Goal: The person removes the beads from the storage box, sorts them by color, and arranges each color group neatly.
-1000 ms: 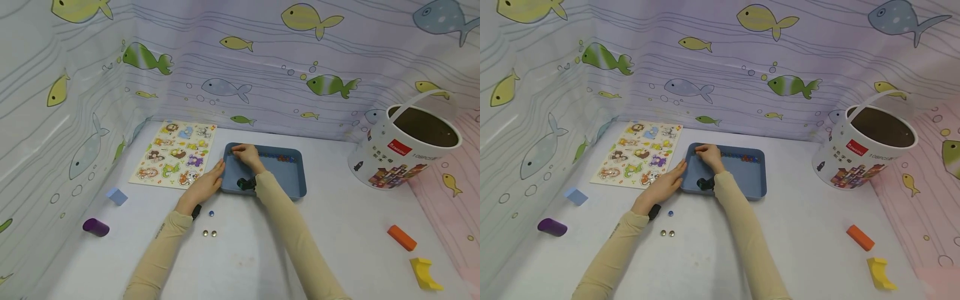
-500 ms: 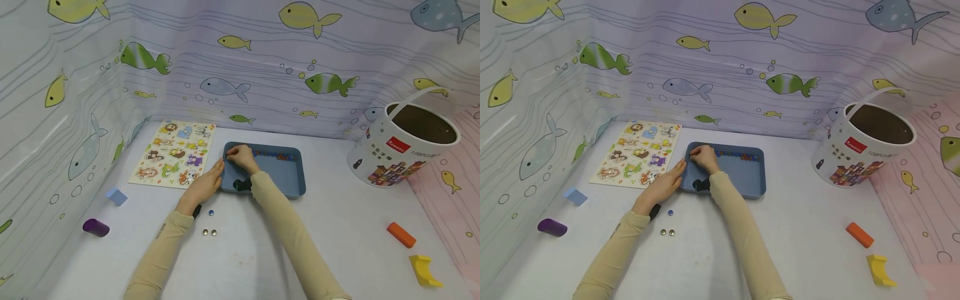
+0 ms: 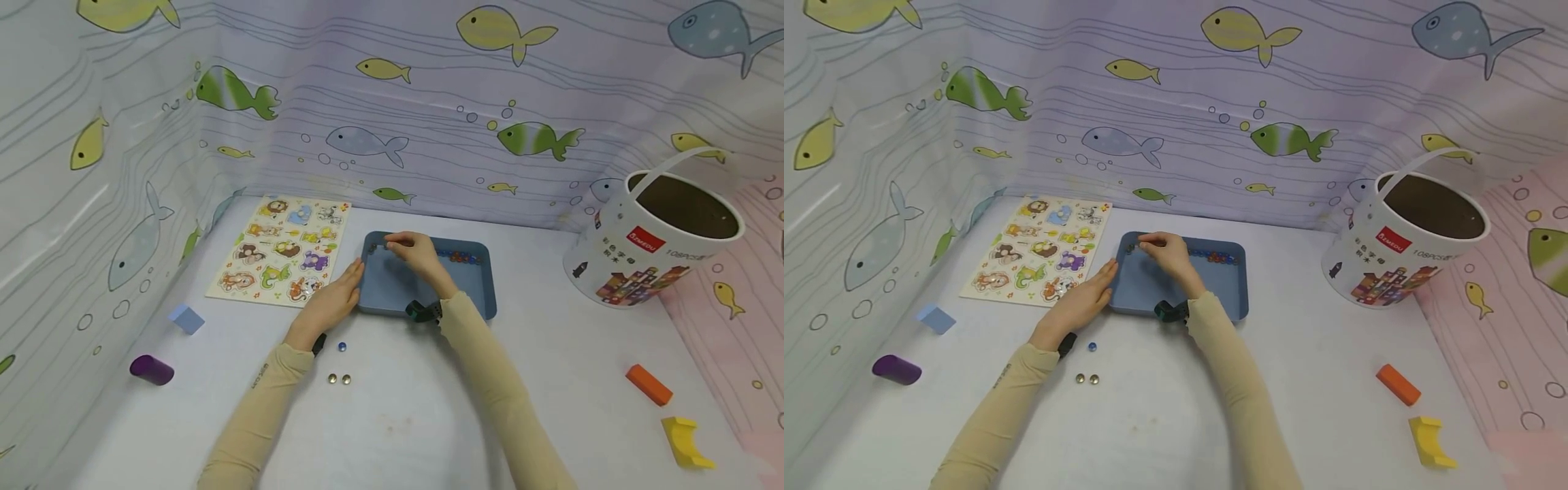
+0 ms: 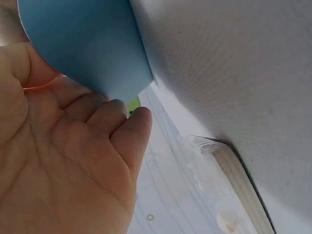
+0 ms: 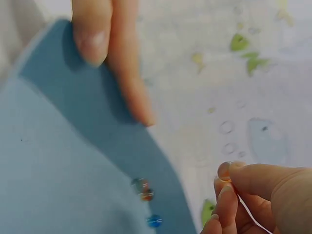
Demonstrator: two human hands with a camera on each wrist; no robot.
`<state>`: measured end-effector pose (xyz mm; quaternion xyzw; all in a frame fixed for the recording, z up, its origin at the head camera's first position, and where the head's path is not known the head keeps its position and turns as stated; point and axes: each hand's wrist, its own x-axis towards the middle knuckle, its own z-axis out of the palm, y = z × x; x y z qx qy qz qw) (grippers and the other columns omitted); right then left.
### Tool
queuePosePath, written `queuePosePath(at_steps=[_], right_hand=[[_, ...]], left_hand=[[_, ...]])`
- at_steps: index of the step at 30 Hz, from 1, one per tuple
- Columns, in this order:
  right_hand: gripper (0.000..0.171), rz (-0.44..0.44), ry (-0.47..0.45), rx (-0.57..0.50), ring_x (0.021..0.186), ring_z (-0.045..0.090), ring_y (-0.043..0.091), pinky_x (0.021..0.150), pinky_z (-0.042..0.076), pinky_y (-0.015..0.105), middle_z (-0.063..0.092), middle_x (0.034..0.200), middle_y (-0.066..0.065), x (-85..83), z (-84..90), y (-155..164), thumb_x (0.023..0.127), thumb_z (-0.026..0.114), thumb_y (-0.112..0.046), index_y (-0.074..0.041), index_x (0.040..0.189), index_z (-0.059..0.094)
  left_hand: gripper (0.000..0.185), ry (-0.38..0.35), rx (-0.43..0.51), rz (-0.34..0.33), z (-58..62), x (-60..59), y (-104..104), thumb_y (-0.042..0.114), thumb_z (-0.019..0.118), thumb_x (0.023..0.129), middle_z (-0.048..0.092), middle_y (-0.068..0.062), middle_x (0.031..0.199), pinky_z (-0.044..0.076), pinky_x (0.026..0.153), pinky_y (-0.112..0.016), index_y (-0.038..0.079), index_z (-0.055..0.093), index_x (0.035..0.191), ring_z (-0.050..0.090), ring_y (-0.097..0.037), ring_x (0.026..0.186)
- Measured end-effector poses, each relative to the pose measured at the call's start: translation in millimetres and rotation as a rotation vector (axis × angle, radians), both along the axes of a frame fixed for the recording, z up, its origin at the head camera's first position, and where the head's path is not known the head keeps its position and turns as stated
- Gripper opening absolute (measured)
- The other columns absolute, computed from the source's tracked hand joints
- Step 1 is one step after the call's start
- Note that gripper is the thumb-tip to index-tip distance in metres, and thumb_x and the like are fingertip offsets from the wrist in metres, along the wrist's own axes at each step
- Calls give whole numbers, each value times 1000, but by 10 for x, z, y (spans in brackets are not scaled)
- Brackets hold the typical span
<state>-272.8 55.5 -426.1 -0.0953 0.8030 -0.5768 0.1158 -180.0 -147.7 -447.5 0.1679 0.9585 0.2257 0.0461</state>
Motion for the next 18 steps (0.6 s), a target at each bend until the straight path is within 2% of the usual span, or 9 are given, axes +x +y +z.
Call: queuePosePath(at_steps=[6, 10, 12, 15, 17, 18], right_hand=[[31, 77, 32, -65, 109, 56, 41, 95, 47, 57, 66, 122, 13, 258, 139, 172, 96, 60, -20, -4, 122, 65], [29, 141, 7, -115, 112, 54, 47, 96, 46, 59, 66, 122, 16, 478, 171, 220, 96, 59, -16, -2, 122, 65], [30, 183, -1, -119, 113, 55, 46, 94, 50, 54, 67, 122, 17, 603, 155, 230, 96, 59, -14, 0, 122, 64], [30, 255, -3, -104, 102, 59, 45, 77, 53, 38, 68, 118, 17, 803, 103, 235, 96, 59, -12, 2, 122, 64], [28, 302, -4, -83, 88, 62, 34, 67, 50, 27, 70, 114, 16, 938, 57, 230, 95, 60, -13, 1, 119, 66], [28, 329, -5, -76, 82, 62, 29, 63, 47, 24, 70, 112, 16, 1007, 30, 227, 95, 60, -13, 1, 118, 66]], left_hand=[[56, -1, 5, 4, 25, 7, -9, 20, 39, 103, 17, -10, 162, 40, 111, -47, 4, 21, 154, 29, -29, 146], [56, -10, 14, 7, 18, 5, -14, 20, 39, 103, 17, -10, 162, 40, 111, -48, 4, 21, 154, 30, -29, 146], [56, -17, 14, 7, 7, 3, -11, 20, 38, 103, 16, -9, 163, 38, 113, -47, 5, 21, 154, 29, -29, 146], [56, -24, 13, 11, -8, 1, -3, 21, 37, 103, 15, -8, 163, 37, 114, -47, 6, 20, 154, 29, -28, 146], [56, -25, 14, 13, -9, 4, 3, 21, 37, 103, 15, -8, 163, 37, 114, -47, 6, 20, 154, 28, -29, 146], [56, -26, 12, 15, -10, 5, 5, 21, 37, 103, 15, -8, 163, 37, 114, -47, 6, 20, 154, 28, -28, 146]])
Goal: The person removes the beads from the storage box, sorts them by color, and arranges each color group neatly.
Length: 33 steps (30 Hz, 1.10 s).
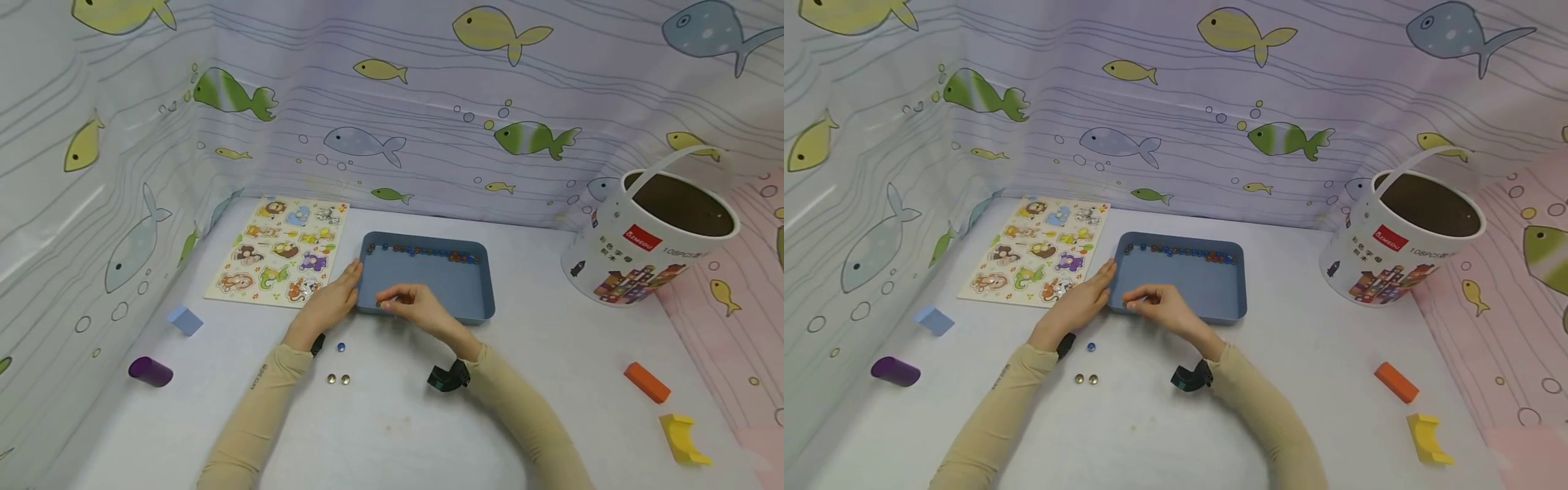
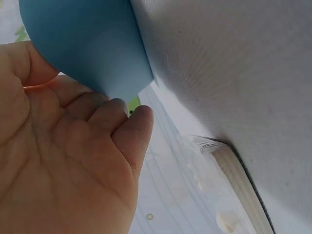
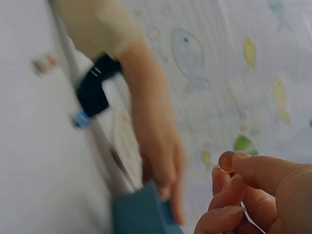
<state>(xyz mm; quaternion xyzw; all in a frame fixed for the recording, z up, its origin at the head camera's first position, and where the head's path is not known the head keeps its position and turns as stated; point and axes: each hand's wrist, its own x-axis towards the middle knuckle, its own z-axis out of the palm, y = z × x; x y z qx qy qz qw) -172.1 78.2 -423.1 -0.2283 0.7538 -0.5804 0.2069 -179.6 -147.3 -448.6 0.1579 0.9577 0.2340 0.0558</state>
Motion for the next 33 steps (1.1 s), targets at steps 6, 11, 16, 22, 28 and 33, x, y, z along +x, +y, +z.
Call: queuePosePath(at_steps=[6, 11, 16, 22, 28, 33], right_hand=[[22, 129, 10, 52, 62, 48, 3, 56, 39, 15, 71, 106, 17, 358, -151, -60, 92, 64, -11, -2, 111, 71], [17, 190, 94, 115, 57, 44, -1, 54, 37, 13, 73, 98, 10, 560, -307, -141, 90, 68, -13, -7, 105, 74], [12, 234, 209, 197, 56, 44, -3, 53, 39, 12, 71, 88, -1, 670, -432, -200, 89, 70, -17, -15, 101, 75], [9, 252, 319, 243, 53, 43, -5, 51, 39, 11, 65, 75, -6, 701, -464, -220, 88, 71, -16, -19, 96, 75], [10, 250, 378, 277, 53, 44, -6, 50, 38, 10, 67, 79, -8, 722, -479, -241, 87, 73, -17, -21, 96, 75], [16, 266, 301, 229, 60, 48, -5, 55, 43, 12, 71, 92, -4, 679, -438, -214, 87, 73, -17, -17, 103, 74]], left_hand=[[56, -4, -13, 6, 11, 5, 1, 22, 38, 103, 15, -7, 163, 38, 114, -48, 7, 20, 154, 26, -27, 147], [56, 4, -6, 1, 21, 13, -8, 22, 37, 104, 14, -8, 163, 40, 111, -48, 7, 19, 154, 26, -27, 147], [56, 9, 1, -14, 16, 17, -14, 21, 37, 104, 14, -9, 163, 43, 108, -49, 5, 20, 154, 27, -29, 147], [55, 19, -2, -15, 12, 9, -11, 21, 37, 104, 15, -9, 163, 43, 109, -49, 6, 21, 154, 28, -29, 146], [55, 26, -12, -10, 6, 7, -7, 22, 37, 104, 16, -9, 163, 51, 98, -48, 6, 21, 154, 35, -31, 143], [55, 30, -15, -8, 2, 12, 0, 23, 37, 104, 16, -8, 163, 52, 94, -47, 6, 22, 154, 37, -31, 141]])
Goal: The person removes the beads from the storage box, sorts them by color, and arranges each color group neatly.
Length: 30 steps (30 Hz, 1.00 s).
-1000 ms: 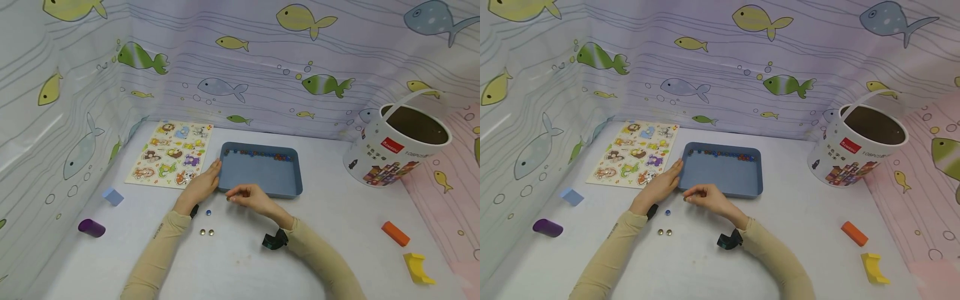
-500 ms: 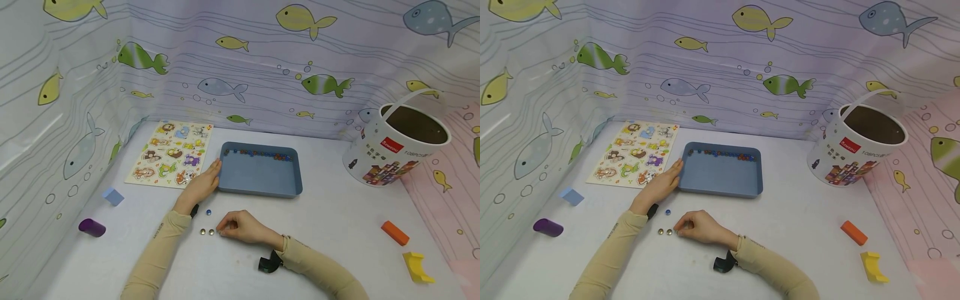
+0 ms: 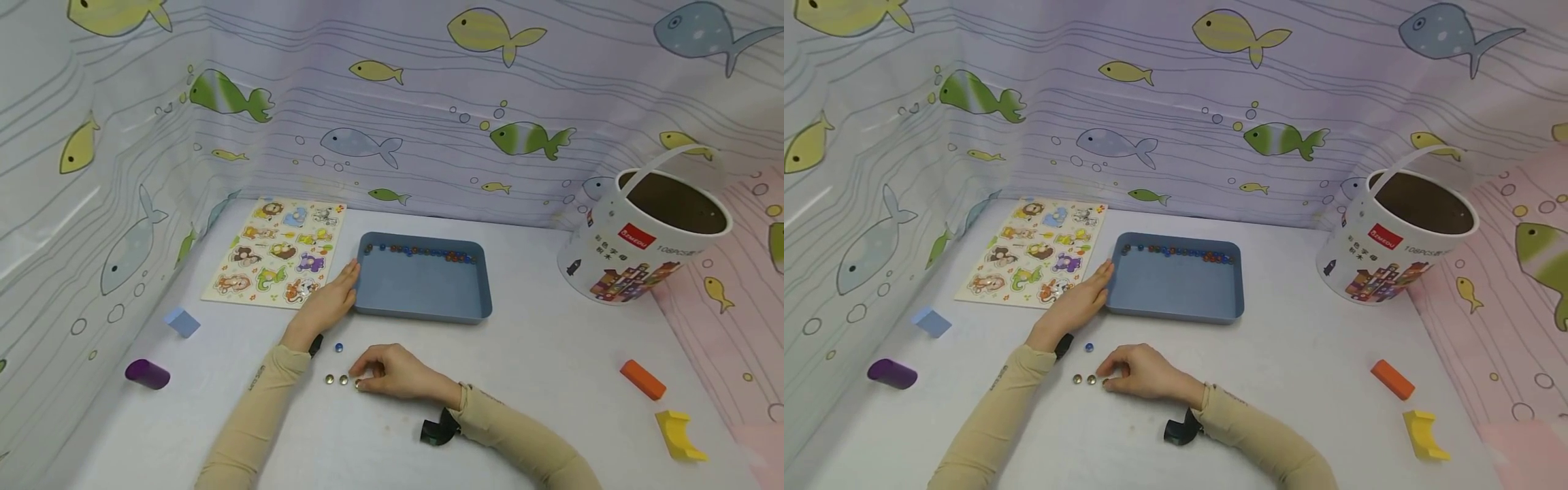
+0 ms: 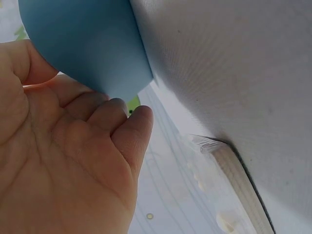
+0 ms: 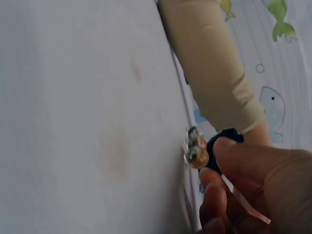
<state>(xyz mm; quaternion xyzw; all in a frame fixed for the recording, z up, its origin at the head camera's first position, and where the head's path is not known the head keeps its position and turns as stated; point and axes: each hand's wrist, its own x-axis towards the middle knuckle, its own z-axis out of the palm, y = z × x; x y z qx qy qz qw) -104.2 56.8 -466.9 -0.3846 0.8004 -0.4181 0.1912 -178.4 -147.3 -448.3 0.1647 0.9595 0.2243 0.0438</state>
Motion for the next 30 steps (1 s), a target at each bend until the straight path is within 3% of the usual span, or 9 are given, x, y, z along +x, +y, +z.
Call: queuePosePath(at_steps=[4, 7, 10, 13, 16, 18, 23, 30], right_hand=[[21, -18, -119, -70, 64, 52, 0, 58, 47, 16, 73, 104, 2, -151, 120, 59, 88, 70, -16, -11, 109, 72], [24, -57, -154, -106, 70, 56, 6, 62, 48, 17, 72, 110, 8, -334, 269, 111, 91, 67, -14, -8, 113, 70], [26, -117, -158, -134, 77, 61, 20, 65, 51, 23, 70, 114, 13, -573, 410, 162, 93, 63, -14, -5, 117, 68], [29, -198, -174, -171, 90, 63, 38, 76, 57, 39, 68, 119, 17, -845, 517, 195, 95, 60, -14, -3, 122, 65], [31, -287, -202, -212, 100, 59, 48, 86, 51, 57, 66, 123, 18, -1116, 592, 210, 97, 58, -15, -3, 125, 63], [33, -338, -230, -242, 104, 56, 49, 91, 46, 63, 65, 126, 18, -1282, 618, 205, 98, 57, -16, -3, 128, 61], [38, -405, -270, -244, 112, 57, 40, 99, 46, 57, 63, 130, 15, -1604, 587, 142, 100, 54, -23, -5, 133, 57], [37, -487, -358, -208, 118, 60, 34, 100, 52, 43, 63, 130, 16, -1882, 348, -39, 99, 54, -22, -5, 132, 60]], left_hand=[[56, -5, 1, 6, 9, 9, -5, 22, 38, 104, 16, -8, 163, 54, 91, -46, 6, 21, 154, 41, -32, 139], [56, -7, 2, 12, 24, 14, -8, 21, 39, 103, 17, -9, 163, 55, 88, -45, 6, 22, 154, 47, -34, 134], [56, -13, 7, 14, 35, 12, -4, 21, 39, 103, 16, -9, 163, 54, 89, -46, 6, 21, 154, 50, -34, 131], [56, -18, 14, 11, 34, 7, 5, 21, 39, 103, 16, -8, 163, 50, 100, -48, 6, 22, 154, 44, -34, 137], [56, -21, 20, 8, 31, 4, 14, 21, 39, 103, 17, -9, 163, 45, 107, -49, 5, 22, 154, 40, -33, 140], [56, -20, 19, 9, 30, 5, 18, 21, 40, 103, 17, -9, 163, 44, 107, -49, 5, 22, 154, 38, -33, 141], [56, -15, 17, 9, 23, 1, 17, 22, 39, 103, 17, -9, 163, 45, 106, -49, 6, 22, 154, 35, -30, 143], [56, -19, 21, 5, 27, -1, 7, 22, 38, 103, 17, -9, 162, 38, 114, -48, 6, 21, 154, 28, -28, 146]])
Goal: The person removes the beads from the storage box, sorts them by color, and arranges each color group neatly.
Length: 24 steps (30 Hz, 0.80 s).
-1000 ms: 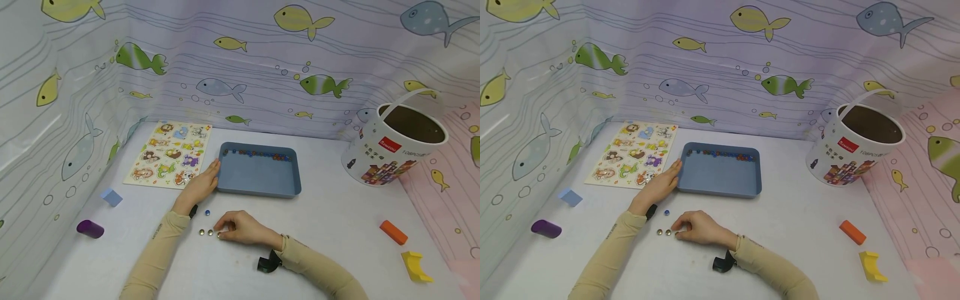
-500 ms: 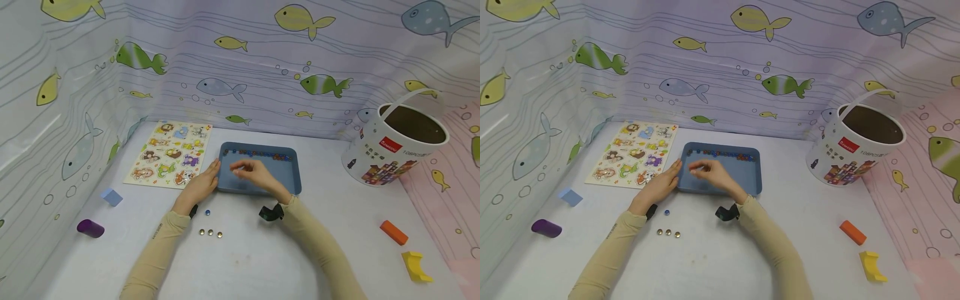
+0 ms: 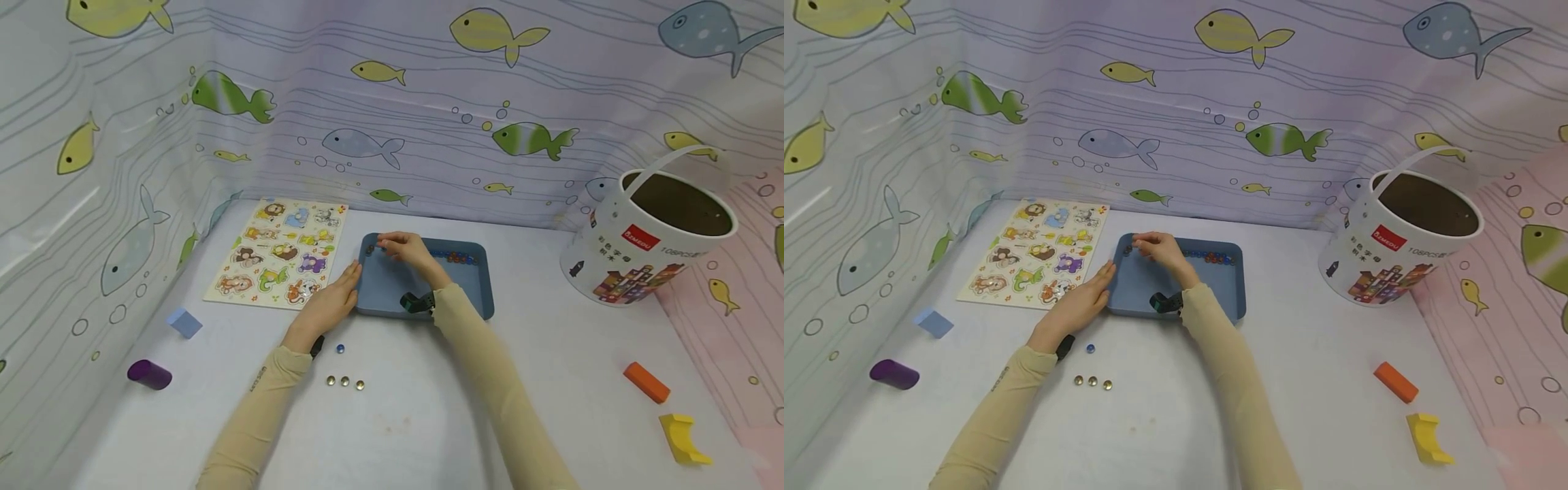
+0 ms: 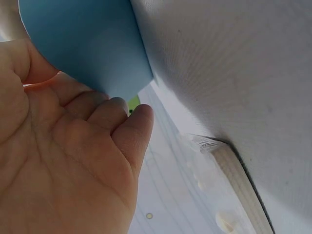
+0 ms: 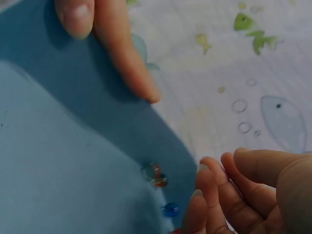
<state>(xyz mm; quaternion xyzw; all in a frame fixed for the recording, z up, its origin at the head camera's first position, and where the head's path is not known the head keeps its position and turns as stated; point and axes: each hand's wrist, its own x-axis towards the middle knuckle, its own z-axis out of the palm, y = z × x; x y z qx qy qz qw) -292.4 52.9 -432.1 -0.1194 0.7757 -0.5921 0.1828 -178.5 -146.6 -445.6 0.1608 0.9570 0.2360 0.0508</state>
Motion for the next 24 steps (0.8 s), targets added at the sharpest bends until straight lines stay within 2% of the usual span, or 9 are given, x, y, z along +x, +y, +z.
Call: queuePosePath(at_steps=[3, 6, 9, 13, 19, 24], right_hand=[[33, -48, -27, 28, 112, 64, 28, 89, 56, 32, 66, 127, 14, -81, -110, -96, 99, 55, -21, -8, 128, 63], [31, -86, -30, 58, 99, 66, 21, 76, 55, 23, 68, 124, 13, -136, -194, -168, 98, 56, -19, -7, 126, 65], [30, -106, -27, 84, 91, 64, 16, 71, 54, 20, 68, 122, 15, -161, -235, -223, 98, 55, -17, -5, 124, 66], [27, -124, 4, 158, 92, 65, 19, 74, 57, 25, 70, 116, 15, -134, -257, -284, 96, 59, -14, -5, 120, 68], [27, -74, 165, 373, 97, 69, 22, 85, 57, 31, 73, 107, 10, -88, -260, -404, 86, 71, -10, -7, 113, 71], [21, -80, 190, 399, 92, 68, 21, 82, 56, 31, 74, 101, 8, -72, -269, -459, 84, 74, -10, -8, 104, 73]], left_hand=[[56, -5, 2, 3, -5, -1, -6, 22, 38, 103, 16, -9, 162, 37, 114, -48, 6, 21, 154, 27, -28, 146], [55, -15, 7, 7, -4, 0, -5, 22, 37, 103, 16, -8, 163, 34, 116, -47, 6, 21, 154, 25, -26, 147], [55, -15, 8, 6, -1, 2, -5, 22, 37, 103, 16, -8, 163, 35, 116, -48, 6, 21, 154, 25, -26, 147], [55, -13, 14, 6, -18, 1, 4, 23, 37, 103, 16, -7, 163, 34, 116, -47, 8, 21, 154, 25, -25, 148], [55, -11, 18, 6, -32, -16, 3, 23, 37, 103, 17, -6, 163, 33, 117, -46, 8, 22, 154, 24, -23, 148], [55, -17, 11, 14, -25, -14, -12, 23, 37, 103, 17, -6, 163, 32, 118, -45, 8, 22, 154, 24, -23, 148]])
